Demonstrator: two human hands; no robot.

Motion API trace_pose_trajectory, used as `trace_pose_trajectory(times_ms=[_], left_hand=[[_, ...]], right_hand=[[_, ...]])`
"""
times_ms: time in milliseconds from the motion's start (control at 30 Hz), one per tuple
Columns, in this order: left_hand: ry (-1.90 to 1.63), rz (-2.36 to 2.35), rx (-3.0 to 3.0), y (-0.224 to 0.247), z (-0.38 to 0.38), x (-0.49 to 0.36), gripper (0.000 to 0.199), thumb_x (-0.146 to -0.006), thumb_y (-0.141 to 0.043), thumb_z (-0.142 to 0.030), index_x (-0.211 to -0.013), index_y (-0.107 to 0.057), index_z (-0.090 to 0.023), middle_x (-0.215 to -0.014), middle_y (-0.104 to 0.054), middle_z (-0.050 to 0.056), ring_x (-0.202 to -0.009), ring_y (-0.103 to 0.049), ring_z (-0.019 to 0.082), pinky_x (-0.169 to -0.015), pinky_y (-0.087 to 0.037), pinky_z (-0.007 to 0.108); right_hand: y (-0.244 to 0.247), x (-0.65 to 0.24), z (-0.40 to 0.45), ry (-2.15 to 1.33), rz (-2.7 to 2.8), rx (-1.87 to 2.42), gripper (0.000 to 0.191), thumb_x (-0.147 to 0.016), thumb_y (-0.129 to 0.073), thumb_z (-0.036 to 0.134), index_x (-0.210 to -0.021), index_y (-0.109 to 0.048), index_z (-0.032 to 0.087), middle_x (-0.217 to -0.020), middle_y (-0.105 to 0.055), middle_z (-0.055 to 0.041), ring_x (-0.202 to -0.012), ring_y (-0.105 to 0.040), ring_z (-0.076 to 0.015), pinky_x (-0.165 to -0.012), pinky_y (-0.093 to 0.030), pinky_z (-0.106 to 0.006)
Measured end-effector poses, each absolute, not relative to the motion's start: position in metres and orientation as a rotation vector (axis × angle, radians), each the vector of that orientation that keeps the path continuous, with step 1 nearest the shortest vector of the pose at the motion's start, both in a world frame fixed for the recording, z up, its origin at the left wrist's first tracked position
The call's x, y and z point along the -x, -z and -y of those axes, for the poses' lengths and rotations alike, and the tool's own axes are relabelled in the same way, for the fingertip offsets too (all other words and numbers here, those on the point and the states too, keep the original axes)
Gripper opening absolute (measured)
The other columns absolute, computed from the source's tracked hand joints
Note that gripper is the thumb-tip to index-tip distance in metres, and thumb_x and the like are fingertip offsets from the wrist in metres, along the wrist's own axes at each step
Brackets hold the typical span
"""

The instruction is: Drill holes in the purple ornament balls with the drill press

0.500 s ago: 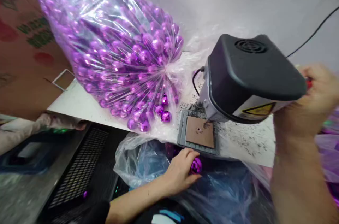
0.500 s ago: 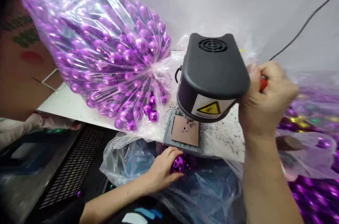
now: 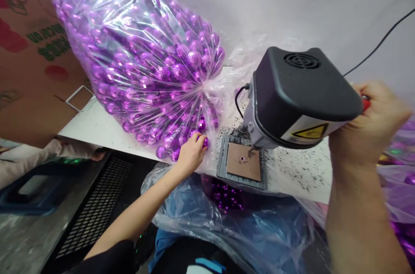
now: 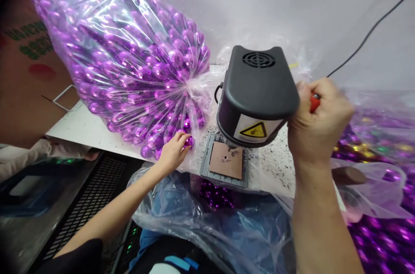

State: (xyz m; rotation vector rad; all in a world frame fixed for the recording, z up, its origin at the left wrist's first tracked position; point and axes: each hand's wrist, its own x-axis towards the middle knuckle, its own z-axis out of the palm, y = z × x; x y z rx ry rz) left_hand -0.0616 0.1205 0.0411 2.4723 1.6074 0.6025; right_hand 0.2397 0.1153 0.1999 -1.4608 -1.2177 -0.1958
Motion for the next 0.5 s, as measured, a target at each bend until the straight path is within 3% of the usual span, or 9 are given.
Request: trace_pose_trajectory(times_ms=[100,167,300,367,500], left_hand=[[-0.266,-1.665,-2.549,-0.029,-0.143,0.054,0.037,-0.089,-0.06,-0.02,-0.125,-0.054,-0.017,-0.122,-0.058,0.013,-0.103,-0.065,0.027,-0.08,-0.055,0.038],[-0.224,-1.664,-2.52,-0.03,-0.146,0.051,0.035,-0.087,-0.06,-0.018,-0.122,-0.056,-0.016,-0.118,-0.058,0.013,-0.102,-0.065,0.028,-0.079,-0.054,0.038],[-0.661,-1.557,-2.187,-0.058,-0.138,0.064,0.042,-0.085,-0.067,-0.028,-0.125,-0.057,-0.02,-0.119,-0.057,0.011,-0.101,-0.063,0.026,-0.085,-0.052,0.04],[-0.916,-1.342,-1.764,-0.076,-0.127,0.073,0.045,-0.087,-0.065,-0.038,-0.128,-0.055,-0.023,-0.116,-0.059,0.009,-0.092,-0.063,0.022,-0.079,-0.053,0.037],[-0.928,-0.763,-0.929,-0.089,-0.1,0.069,0.048,-0.087,-0.063,-0.046,-0.127,-0.053,-0.022,-0.107,-0.065,0.009,-0.08,-0.066,0.018,-0.065,-0.053,0.029]], right_hand=[[-0.201,-0.239,-0.114,0.172,1.215,1.47,0.03,-0.084,-0.053,0.037,-0.068,-0.048,0.012,-0.06,-0.036,0.0037,-0.06,-0.031,-0.0004,-0.06,-0.023,-0.023],[-0.202,-0.238,-0.113,0.142,1.229,1.457,0.032,-0.085,-0.052,0.037,-0.067,-0.046,0.012,-0.062,-0.035,0.0039,-0.06,-0.03,-0.0003,-0.06,-0.023,-0.023],[-0.201,-0.238,-0.112,0.093,1.25,1.426,0.034,-0.087,-0.051,0.039,-0.067,-0.043,0.013,-0.061,-0.033,0.0044,-0.059,-0.029,-0.0006,-0.059,-0.022,-0.023],[-0.201,-0.238,-0.113,0.099,1.255,1.415,0.035,-0.087,-0.052,0.039,-0.067,-0.043,0.013,-0.061,-0.032,0.0045,-0.059,-0.028,-0.0008,-0.059,-0.021,-0.023],[-0.199,-0.237,-0.115,0.134,1.246,1.395,0.036,-0.09,-0.049,0.04,-0.067,-0.042,0.012,-0.062,-0.032,0.0042,-0.06,-0.028,-0.001,-0.061,-0.021,-0.023]])
